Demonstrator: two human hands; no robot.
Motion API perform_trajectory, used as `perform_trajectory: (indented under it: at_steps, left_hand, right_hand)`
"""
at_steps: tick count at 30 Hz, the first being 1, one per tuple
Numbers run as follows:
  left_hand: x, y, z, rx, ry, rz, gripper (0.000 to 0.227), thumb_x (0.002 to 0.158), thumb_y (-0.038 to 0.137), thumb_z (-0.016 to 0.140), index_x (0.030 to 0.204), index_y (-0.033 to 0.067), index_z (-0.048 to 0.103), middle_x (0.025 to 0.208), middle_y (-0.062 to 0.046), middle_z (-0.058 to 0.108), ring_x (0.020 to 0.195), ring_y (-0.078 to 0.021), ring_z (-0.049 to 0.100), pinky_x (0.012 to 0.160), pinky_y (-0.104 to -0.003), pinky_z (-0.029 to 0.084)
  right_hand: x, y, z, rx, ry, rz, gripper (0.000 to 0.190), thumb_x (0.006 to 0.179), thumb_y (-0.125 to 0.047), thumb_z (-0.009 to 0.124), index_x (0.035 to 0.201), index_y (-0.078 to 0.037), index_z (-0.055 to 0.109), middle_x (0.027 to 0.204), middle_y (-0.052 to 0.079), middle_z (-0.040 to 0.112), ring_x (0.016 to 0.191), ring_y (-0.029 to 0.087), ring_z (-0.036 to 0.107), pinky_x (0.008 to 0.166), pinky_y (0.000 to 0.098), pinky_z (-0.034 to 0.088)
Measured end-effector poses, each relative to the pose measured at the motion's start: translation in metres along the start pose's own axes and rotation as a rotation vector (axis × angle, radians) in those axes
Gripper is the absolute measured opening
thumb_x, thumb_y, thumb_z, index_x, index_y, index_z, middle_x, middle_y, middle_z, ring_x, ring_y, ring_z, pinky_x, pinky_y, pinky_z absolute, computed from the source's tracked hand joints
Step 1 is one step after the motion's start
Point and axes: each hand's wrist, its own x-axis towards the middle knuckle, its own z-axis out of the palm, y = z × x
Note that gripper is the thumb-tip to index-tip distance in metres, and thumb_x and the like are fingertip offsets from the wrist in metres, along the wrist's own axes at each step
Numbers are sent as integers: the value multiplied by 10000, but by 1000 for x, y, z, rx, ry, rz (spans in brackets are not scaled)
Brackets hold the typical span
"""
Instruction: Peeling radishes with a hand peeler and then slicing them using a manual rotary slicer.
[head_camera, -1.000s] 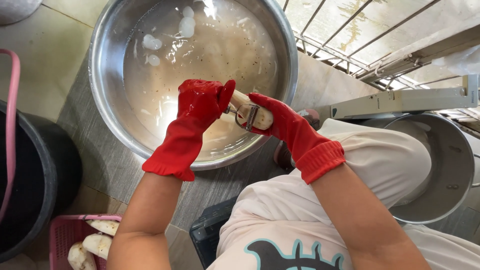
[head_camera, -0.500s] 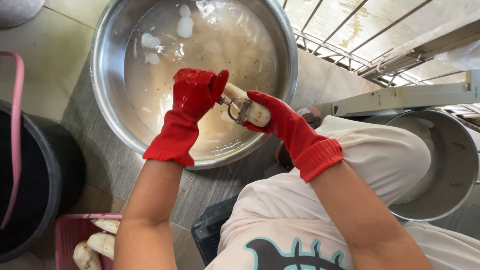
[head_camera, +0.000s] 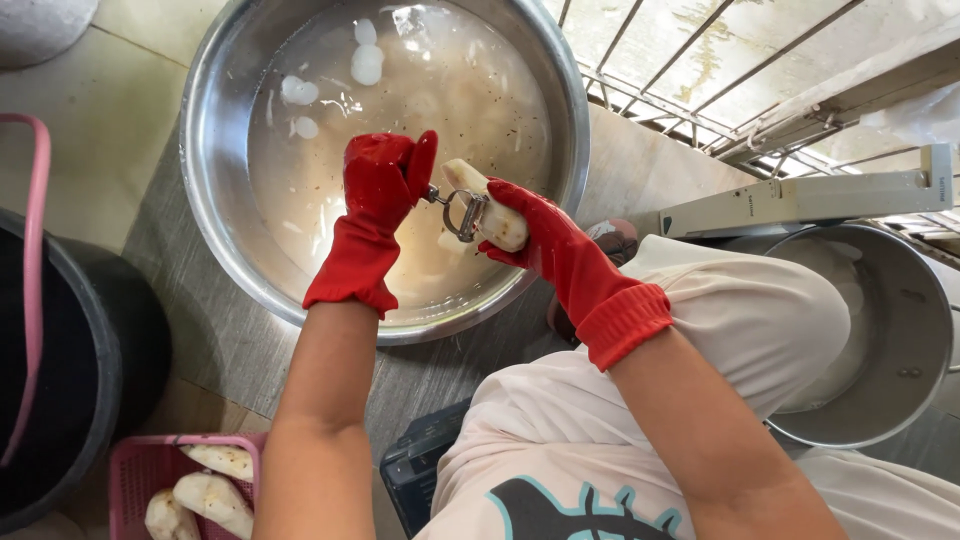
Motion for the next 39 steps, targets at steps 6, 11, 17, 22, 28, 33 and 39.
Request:
perform_trajectory:
  at_steps: [6,11,17,22,28,33,39]
  left_hand:
    - [14,23,-13,61,-38,50,448,1063,316,692,642,185,609,484,30,584,509,-125,588,811,-227,514]
    - [-6,-43,-20,159,-15,-125,513,1134,302,645,640,168,607,482,14,582,470,-122,554,762,-252,517]
    - [-5,-14,-33,62,-18,-193,577,1145,311,641,593,156,572,434,-6,538,424,-141,533,658,-244,503]
    - [13,32,-28,-55,-82,-90,557,1043,311,728,530,174,560,415,36,549,401,-100,530,667,-196,519]
    - [22,-20,-59,548,-79,-41,670,1188,375,570,535,234,522,394,53,498,418,-87,529,718,-202,494]
    - [26,26,-46,119,-187,-47,648,1129,401,608,528,178,514,407,5,531,419,-131,557,705,-241,529]
    - [11,-62,-51,633,-146,-113,604,1193,412,527,617,233,537,466,54,525,473,-102,536,761,-255,515]
  right_hand:
    - [6,-2,-2,-45,39,8,528,749,-374,860,1181,-114,703,943,281,708,776,476,726,745,570,635]
    - [-9,-5,10,17,19,-1,541,701,-293,910,1121,-36,687,899,332,693,726,507,719,682,606,641]
    - [-9,1,5,-94,-31,-107,617,737,-340,886,1232,-59,650,1031,340,679,773,517,726,681,592,653]
    - [-8,4,6,-147,-179,-130,599,777,-320,833,1238,6,631,976,329,683,798,471,736,699,562,644]
    - [5,5,-8,-135,-234,-237,538,864,-288,777,1313,-36,620,985,375,673,769,538,716,663,627,634]
    - [71,22,-28,-274,-306,-306,469,980,-296,678,1372,-58,579,1046,271,676,737,400,736,655,500,656]
    - [8,6,-12,-302,-220,-340,491,926,-347,740,1345,-110,639,988,270,726,724,429,753,673,518,657]
